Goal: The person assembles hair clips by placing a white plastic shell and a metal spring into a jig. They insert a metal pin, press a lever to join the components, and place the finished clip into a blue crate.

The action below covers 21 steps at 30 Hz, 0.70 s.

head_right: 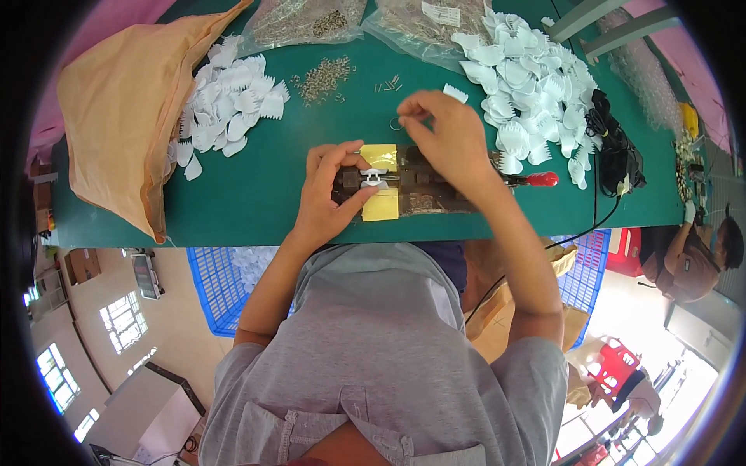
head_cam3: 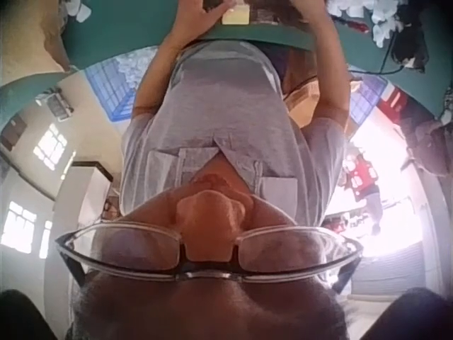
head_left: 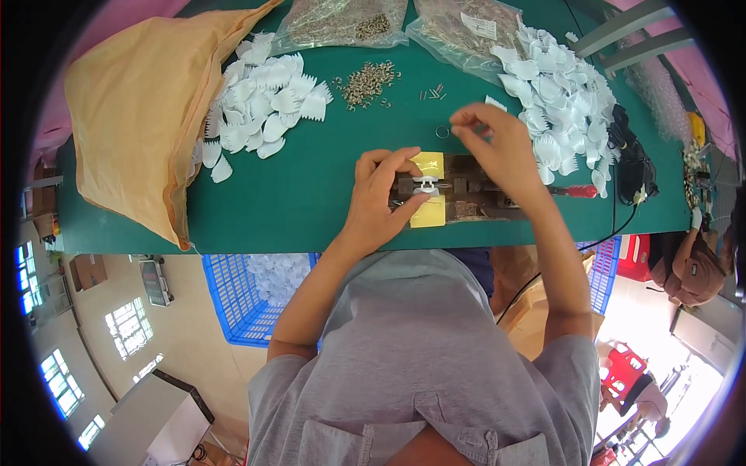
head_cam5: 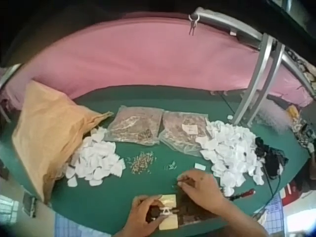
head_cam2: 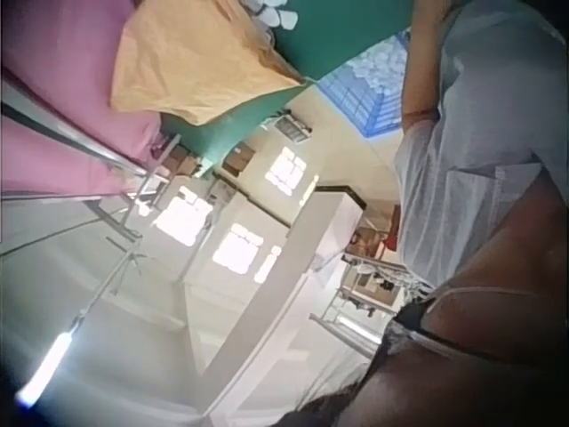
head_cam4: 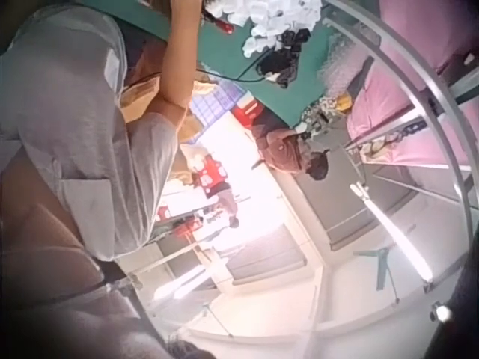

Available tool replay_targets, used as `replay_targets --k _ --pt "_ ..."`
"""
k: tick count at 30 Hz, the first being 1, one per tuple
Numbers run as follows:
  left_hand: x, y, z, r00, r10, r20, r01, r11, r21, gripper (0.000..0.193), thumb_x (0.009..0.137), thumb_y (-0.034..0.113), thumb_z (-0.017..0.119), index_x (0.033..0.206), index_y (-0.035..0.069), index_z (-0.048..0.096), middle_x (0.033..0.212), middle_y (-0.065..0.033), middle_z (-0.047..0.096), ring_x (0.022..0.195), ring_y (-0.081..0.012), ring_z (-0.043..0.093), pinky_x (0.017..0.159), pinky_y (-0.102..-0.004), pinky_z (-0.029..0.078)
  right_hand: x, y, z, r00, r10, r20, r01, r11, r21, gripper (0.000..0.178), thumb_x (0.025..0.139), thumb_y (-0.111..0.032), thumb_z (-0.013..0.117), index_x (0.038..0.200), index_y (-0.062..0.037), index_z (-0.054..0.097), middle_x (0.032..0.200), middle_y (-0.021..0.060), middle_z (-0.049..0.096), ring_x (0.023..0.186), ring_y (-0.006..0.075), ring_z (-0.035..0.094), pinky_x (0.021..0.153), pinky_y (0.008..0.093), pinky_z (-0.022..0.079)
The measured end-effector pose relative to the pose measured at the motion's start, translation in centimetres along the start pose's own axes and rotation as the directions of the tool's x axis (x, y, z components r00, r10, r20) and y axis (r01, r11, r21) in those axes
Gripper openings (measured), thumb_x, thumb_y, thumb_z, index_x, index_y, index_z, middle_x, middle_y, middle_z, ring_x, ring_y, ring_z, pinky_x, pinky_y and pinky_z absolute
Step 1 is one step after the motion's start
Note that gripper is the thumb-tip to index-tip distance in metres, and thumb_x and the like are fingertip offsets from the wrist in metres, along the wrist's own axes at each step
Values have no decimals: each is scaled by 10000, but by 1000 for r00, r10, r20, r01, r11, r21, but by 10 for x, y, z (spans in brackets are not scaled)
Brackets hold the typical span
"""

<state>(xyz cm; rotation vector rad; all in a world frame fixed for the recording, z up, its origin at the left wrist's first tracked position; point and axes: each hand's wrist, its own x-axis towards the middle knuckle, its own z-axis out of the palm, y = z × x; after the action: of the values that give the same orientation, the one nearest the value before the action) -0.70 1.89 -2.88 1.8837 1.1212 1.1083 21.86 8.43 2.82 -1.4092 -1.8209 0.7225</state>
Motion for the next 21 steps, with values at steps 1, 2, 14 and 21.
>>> replay_targets --k 1,2,14,21 --pt "0 -1 0 1000 10 6 -11 1000 4 705 797 31 861 1436 61 567 1113 -44 728 1171 -266 543 1007 -379 487 15 15 4 999 6 53 0 993 -118 121 905 -79 734 1019 -42 727 974 92 748 846 260 731 756 368 579" --pt "0 -1 -1 1000 16 4 -16 1000 13 696 801 36 861 1431 59 568 1115 -42 729 1171 -264 539 1006 -376 486 27 26 9 993 12 114 15 973 -231 142 903 -91 748 1037 -45 728 988 101 753 883 247 738 769 350 571" --pt "3 -2 0 999 46 9 -45 999 -28 684 815 48 852 1433 40 559 1097 -53 733 1160 -265 530 1007 -380 473 71 44 36 930 -140 340 349 632 -692 147 877 -139 731 973 -41 679 1022 133 713 959 354 708 833 455 569" --pt "0 -2 0 1000 -9 3 10 999 -52 694 809 31 849 1439 55 559 1106 -49 727 1162 -264 530 1005 -375 479 7 -10 0 943 150 296 -178 982 70 208 930 -74 694 1124 1 707 983 104 727 820 181 712 750 332 567"
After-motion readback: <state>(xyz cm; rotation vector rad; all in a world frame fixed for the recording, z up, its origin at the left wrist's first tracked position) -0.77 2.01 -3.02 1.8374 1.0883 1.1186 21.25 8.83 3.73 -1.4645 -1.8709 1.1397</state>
